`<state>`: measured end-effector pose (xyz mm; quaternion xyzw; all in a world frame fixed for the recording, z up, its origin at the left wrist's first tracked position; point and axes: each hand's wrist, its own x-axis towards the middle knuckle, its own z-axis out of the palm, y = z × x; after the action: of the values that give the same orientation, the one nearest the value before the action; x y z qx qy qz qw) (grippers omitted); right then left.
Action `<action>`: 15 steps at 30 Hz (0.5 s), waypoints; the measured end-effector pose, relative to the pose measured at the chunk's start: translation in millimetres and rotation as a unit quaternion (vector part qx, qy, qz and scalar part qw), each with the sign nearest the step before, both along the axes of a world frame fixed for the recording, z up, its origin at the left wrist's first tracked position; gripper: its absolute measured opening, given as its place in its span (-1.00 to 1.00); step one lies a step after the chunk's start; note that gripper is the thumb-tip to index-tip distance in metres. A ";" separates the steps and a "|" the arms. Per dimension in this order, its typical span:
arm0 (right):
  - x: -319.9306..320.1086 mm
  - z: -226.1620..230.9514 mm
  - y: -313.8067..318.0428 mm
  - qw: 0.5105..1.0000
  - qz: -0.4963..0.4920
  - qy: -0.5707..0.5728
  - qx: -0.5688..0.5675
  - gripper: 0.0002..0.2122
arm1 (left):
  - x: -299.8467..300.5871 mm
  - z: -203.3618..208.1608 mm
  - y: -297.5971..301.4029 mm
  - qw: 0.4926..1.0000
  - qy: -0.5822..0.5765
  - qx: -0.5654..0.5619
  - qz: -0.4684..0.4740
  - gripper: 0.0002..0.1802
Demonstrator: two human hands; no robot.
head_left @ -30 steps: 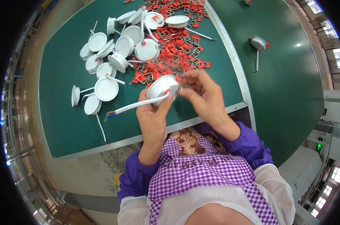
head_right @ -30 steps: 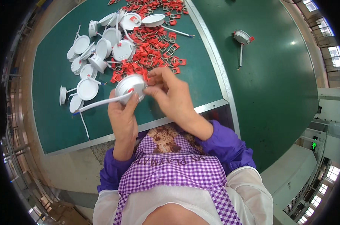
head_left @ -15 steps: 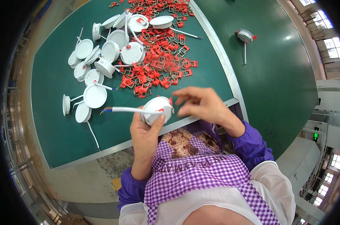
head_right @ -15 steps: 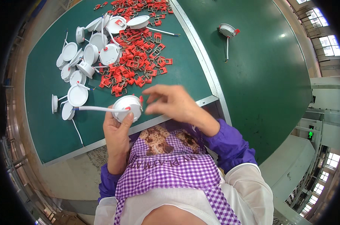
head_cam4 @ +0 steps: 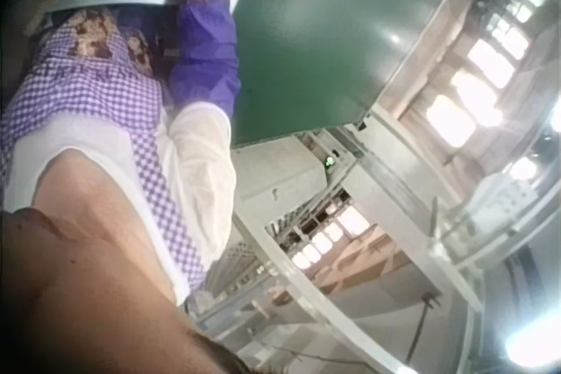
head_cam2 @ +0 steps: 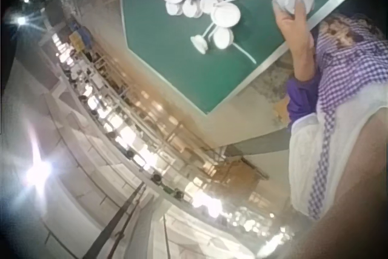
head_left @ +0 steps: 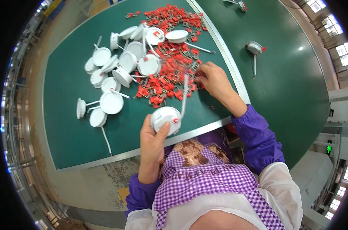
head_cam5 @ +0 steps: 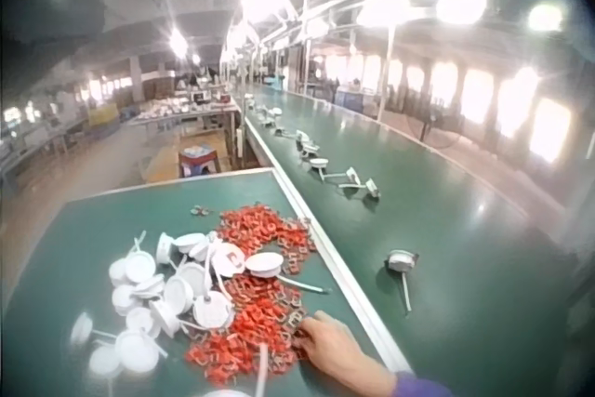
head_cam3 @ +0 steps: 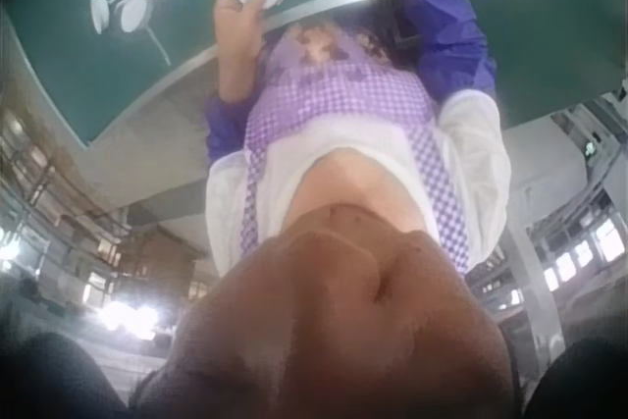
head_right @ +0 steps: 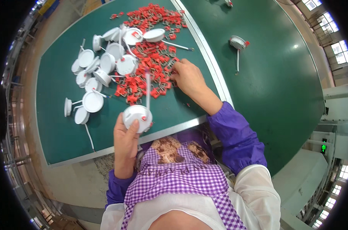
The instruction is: The person assembles light fixtures by taking lamp casings and attaching clips to their sides by hand, then placing the completed fixtures onto the conveyor table.
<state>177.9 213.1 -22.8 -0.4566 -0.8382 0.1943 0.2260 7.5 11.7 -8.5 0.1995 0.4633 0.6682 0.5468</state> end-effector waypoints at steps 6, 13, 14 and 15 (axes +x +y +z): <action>-1.9 3.3 -1.1 0.999 0.029 -0.015 -0.023 -0.89 | 1.8 -6.4 -5.8 0.999 -0.005 -0.029 -0.027 -0.60; -12.2 -10.7 -11.6 0.987 0.057 0.136 -0.068 -0.79 | -3.3 3.5 -20.0 0.995 -0.072 -0.025 -0.059 -0.46; -0.1 -25.2 0.6 0.978 0.048 0.171 -0.112 -0.74 | -2.5 1.5 -16.9 0.995 -0.074 -0.018 -0.070 -0.45; 4.8 -21.9 2.1 0.976 0.060 0.163 -0.135 -0.76 | -3.4 -2.3 -17.0 0.994 -0.076 -0.017 -0.073 -0.45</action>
<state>182.7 215.2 -44.7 -0.3937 -0.7824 0.3904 0.2836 4.1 -5.3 -10.8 0.1729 0.4158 0.6316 0.6311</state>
